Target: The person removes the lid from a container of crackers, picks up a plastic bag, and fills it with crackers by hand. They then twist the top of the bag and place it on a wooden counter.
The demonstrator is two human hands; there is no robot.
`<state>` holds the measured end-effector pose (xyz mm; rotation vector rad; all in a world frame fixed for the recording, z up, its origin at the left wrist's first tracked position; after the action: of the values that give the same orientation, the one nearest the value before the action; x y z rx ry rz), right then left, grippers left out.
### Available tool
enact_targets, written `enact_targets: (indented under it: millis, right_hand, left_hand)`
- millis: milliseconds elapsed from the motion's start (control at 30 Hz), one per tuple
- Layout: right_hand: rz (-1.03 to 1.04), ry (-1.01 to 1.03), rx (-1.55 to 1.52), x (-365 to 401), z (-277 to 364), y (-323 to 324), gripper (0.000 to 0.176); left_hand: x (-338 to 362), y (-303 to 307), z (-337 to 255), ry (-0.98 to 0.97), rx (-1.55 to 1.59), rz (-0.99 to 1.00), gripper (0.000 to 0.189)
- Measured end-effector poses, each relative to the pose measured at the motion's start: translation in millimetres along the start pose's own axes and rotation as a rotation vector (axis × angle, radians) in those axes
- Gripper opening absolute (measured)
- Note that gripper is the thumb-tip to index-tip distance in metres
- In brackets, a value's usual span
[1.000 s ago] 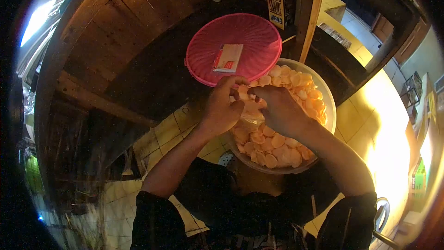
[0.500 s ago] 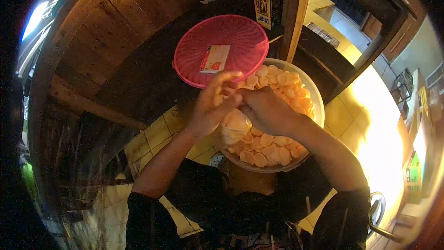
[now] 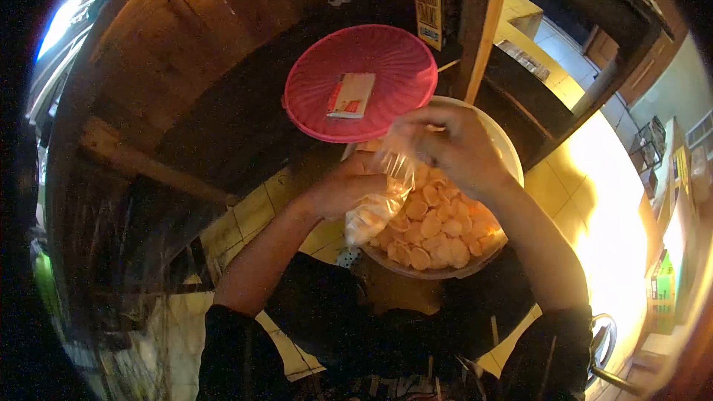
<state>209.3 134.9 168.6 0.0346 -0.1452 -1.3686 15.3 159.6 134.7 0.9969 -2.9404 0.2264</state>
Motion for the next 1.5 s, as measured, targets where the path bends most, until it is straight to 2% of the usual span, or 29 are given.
enact_targets:
  millis: [67, 133, 167, 200, 267, 300, 333, 400, 467, 533, 600, 667, 733, 800, 867, 967, 1033, 1100, 1133, 1167, 1200, 1233, 1267, 1333, 1367, 1400, 1433, 1467, 1500]
  right_hand:
    - [-0.062, -0.009, -0.127, -8, -6, 4, 0.023]
    - [-0.052, 0.042, -0.462, -16, -16, 8, 0.043]
    - [0.077, 0.023, -0.423, -14, -18, 10, 0.059]
    - [0.084, 0.028, -0.422, -13, -19, 7, 0.059]
    - [0.286, 0.144, -0.142, -11, -25, -6, 0.062]
    - [0.269, 0.126, -0.162, -8, -26, -15, 0.054]
    - [0.271, 0.127, -0.165, -8, -24, -21, 0.054]
    - [0.196, 0.109, 0.112, -6, -14, -29, 0.044]
    - [0.147, 0.053, 0.026, -1, -18, -30, 0.038]
    - [0.129, -0.207, -0.436, 3, -9, -29, 0.035]
    - [0.131, -0.196, -0.384, 1, -20, -22, 0.031]
    - [0.029, -0.210, -0.615, 2, -12, -23, 0.029]
    - [0.070, -0.141, -0.607, 2, -6, -22, 0.028]
    - [0.047, -0.159, -0.697, 0, -6, -18, 0.028]
    - [0.060, -0.174, -0.633, -1, -5, -18, 0.028]
    - [0.091, -0.207, -0.577, 1, -3, -16, 0.029]
    - [0.122, -0.228, -0.583, -1, -3, -15, 0.029]
    - [-0.037, -0.210, -0.584, -3, -3, -12, 0.033]
    - [-0.030, -0.214, -0.581, -3, -5, -9, 0.033]
    - [-0.212, -0.099, -0.329, -5, -6, -1, 0.034]
    - [-0.384, 0.023, -0.071, -9, -4, 7, 0.036]
    - [-0.426, 0.220, 0.188, -10, 5, 12, 0.038]
    - [-0.416, 0.225, 0.195, -9, 5, 11, 0.038]
    - [-0.343, 0.567, 0.387, -2, 6, 7, 0.029]
    - [-0.336, 0.567, 0.389, 0, 9, 1, 0.029]
    - [-0.270, 0.661, 0.577, 5, 18, -15, 0.017]
    - [-0.202, 0.753, 0.763, 11, 26, -31, 0.010]
    - [-0.131, 0.843, 0.948, 14, 29, -40, 0.016]
    - [-0.130, 0.843, 0.943, 16, 25, -40, 0.016]
  left_hand:
    - [1, -2, -4, -0.054, 0.023, -0.057, 0.024]
    - [1, -5, -5, -0.102, 0.043, -0.106, 0.025]
    - [1, -7, -3, -0.101, 0.084, -0.134, 0.026]
    - [0, -7, -3, -0.102, 0.124, -0.160, 0.027]
    - [0, -6, -6, -0.088, 0.120, -0.176, 0.028]
    - [1, -7, -7, -0.074, 0.120, -0.186, 0.029]
    - [1, -11, -9, -0.072, 0.117, -0.189, 0.029]
    - [0, -20, -13, -0.237, 0.193, -0.190, 0.031]
    - [0, -20, -12, -0.196, 0.103, -0.154, 0.033]
    - [-3, -17, -5, -0.153, 0.014, -0.132, 0.035]
    - [-6, -12, 0, 0.020, -0.076, 0.100, 0.046]
    - [0, -14, -8, 0.047, -0.095, 0.061, 0.051]
    - [-6, -18, -1, -0.066, -0.073, 0.003, 0.044]
    - [-9, -18, 2, -0.058, -0.126, -0.054, 0.044]
    - [-11, -17, 4, -0.051, -0.176, -0.109, 0.044]
    - [-14, -19, 10, -0.024, -0.110, -0.062, 0.042]
    - [-16, -19, 12, -0.239, -0.145, -0.100, 0.040]
    - [-19, -19, 18, -0.224, -0.126, -0.095, 0.042]
    - [-20, -21, 22, -0.209, -0.108, -0.080, 0.044]
    - [-18, -25, 26, -0.211, -0.109, -0.089, 0.044]
    - [-13, -31, 23, -0.249, -0.387, -0.254, 0.050]
    - [-9, -35, 21, -0.276, -0.659, -0.421, 0.057]
    - [-13, -30, 17, -0.281, -0.656, -0.433, 0.057]
    - [-22, -18, 5, 0.371, -0.432, 0.255, 0.070]
    - [-22, -33, 33, -0.020, 0.110, 0.118, 0.070]
    - [-18, -36, 27, -0.017, 0.111, 0.114, 0.070]
    - [-11, -42, 14, 0.052, 0.493, 0.127, 0.063]
    - [-6, -45, 6, 0.121, 0.876, 0.135, 0.057]
    - [-8, -45, 5, 0.025, 0.897, 0.134, 0.043]
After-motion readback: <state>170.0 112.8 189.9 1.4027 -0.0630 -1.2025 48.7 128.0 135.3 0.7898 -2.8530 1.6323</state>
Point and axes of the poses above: each hand's wrist, its own x-axis away from the middle knuckle, its own y-axis out of the back of the hand, z = x × y, the point moved 1 cm from there along -x, towards the middle knuckle, and after that the axes turned 9 degrees about -y, right-handed, at the moved point
